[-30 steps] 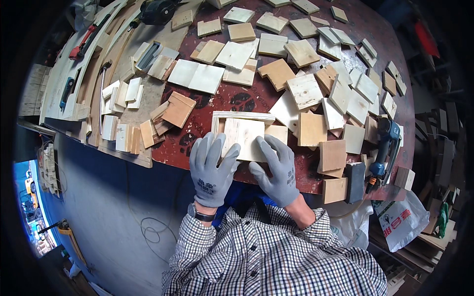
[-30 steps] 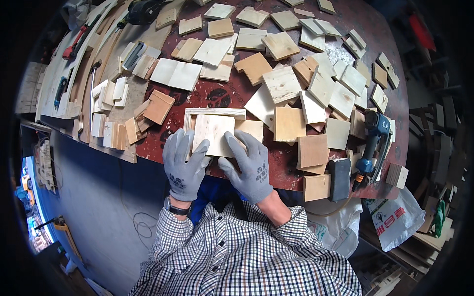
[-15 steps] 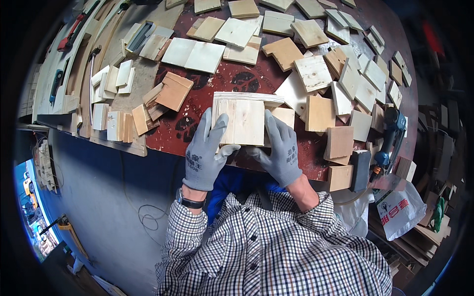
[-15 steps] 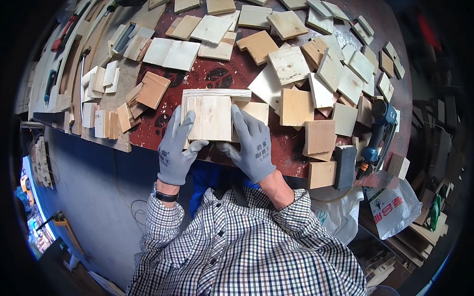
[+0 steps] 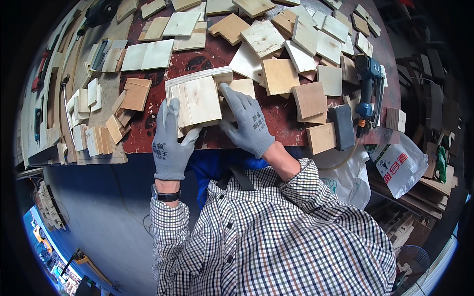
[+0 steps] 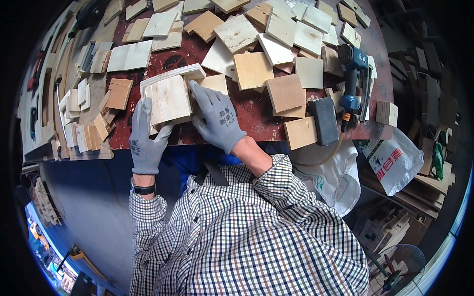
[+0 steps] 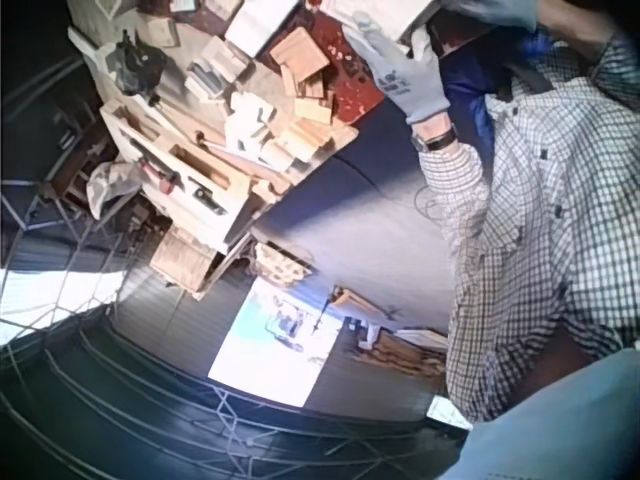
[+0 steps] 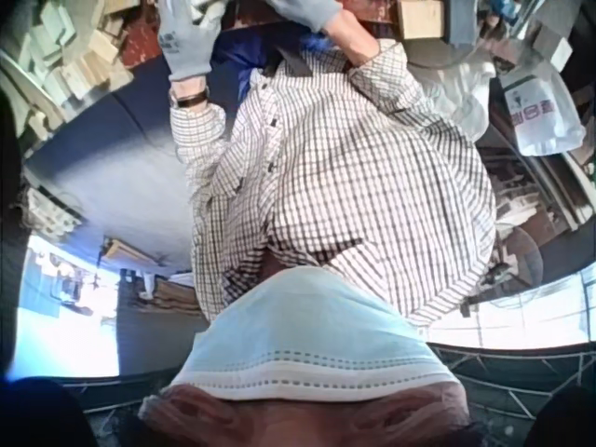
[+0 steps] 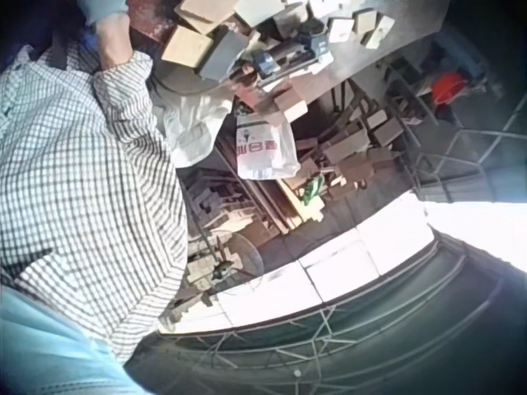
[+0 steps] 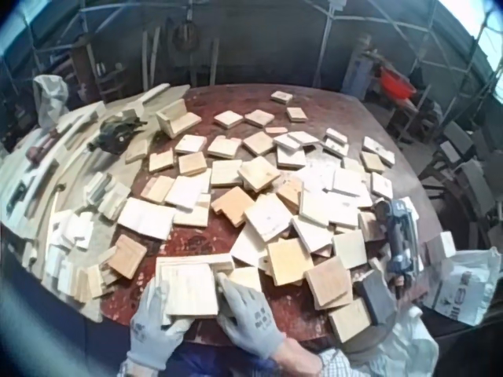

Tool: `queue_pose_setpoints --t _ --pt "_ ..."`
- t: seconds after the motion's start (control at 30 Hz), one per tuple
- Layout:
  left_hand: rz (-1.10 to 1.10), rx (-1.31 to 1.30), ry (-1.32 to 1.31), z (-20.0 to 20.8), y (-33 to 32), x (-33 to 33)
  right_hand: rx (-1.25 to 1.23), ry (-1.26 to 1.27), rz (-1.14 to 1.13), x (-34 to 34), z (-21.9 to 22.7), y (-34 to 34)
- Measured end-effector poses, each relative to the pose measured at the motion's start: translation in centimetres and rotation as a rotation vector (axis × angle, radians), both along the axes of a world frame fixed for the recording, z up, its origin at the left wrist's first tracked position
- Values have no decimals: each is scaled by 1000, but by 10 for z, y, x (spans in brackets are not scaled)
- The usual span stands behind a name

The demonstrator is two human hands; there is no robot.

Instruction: The person assembles small wooden boxes by aligning cut pieces and fastening them with a nail gun. They then sand the assembled boxes with a sanding block to smooth the surfaces.

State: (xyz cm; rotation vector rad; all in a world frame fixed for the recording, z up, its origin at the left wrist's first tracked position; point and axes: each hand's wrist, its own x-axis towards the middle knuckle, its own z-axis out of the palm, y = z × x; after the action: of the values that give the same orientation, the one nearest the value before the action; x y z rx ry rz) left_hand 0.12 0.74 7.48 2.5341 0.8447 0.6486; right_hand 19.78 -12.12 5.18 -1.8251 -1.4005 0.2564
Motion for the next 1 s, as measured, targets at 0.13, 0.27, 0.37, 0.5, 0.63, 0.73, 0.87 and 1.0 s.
queue_pose_setpoints --t 0.13,0.27,0.37,0.5,0.63,0.73,0.87,1.0 --pt "-42 -105 -5 -1 7 -4 20 16 28 5 -2 -1" --pt "-1 -249 -30 4 2 -2 -94 59 61 6 -1 -2" --pt "2 -252 -55 -2 3 -3 -57 -9 42 3 -7 -1" --pt "39 -236 -77 -6 3 -1 -80 -117 6 -1 -2 5" --pt "81 -181 -115 -13 1 4 -107 -143 35 9 -8 7" --pt "85 -166 -141 -17 6 5 -88 -181 -10 4 -6 8" --pt "65 -138 -184 -24 10 5 -68 -180 -31 5 -5 12" --pt "84 -140 -150 -16 5 12 -42 -188 -53 6 -9 7"
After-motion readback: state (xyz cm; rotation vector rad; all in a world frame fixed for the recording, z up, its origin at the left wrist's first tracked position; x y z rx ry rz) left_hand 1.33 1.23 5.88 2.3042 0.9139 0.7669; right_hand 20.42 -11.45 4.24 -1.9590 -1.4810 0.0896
